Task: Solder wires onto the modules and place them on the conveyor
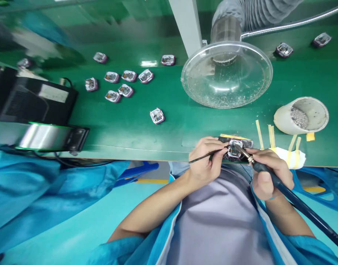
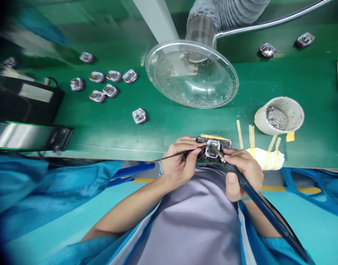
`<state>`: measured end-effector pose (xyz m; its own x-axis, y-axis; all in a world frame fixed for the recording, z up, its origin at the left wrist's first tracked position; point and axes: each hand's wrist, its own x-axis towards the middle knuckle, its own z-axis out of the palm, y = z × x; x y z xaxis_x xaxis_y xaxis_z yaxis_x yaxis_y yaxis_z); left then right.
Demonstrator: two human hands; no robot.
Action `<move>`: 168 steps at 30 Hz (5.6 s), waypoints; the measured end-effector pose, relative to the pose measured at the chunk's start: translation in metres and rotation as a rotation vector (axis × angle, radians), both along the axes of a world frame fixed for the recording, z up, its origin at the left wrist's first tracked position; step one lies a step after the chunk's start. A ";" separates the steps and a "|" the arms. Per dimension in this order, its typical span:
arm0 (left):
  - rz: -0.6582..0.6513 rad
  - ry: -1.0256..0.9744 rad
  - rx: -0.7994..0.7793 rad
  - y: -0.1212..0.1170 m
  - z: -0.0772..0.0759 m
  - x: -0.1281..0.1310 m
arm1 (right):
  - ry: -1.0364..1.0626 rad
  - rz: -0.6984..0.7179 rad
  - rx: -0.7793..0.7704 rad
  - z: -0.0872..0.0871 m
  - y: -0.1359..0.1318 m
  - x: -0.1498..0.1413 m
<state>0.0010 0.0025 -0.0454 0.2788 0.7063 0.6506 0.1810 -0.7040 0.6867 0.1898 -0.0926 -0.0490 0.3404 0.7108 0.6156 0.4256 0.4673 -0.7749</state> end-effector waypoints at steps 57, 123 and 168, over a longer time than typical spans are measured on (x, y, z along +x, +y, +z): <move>-0.036 -0.019 -0.074 0.003 0.002 -0.003 | 0.105 -0.127 0.046 0.000 0.005 -0.009; -0.105 0.293 0.143 0.053 0.057 -0.045 | 0.160 -0.350 0.205 -0.024 0.027 0.009; 0.529 1.082 -0.202 0.347 0.038 -0.116 | -0.159 -0.359 -0.178 -0.017 -0.002 -0.006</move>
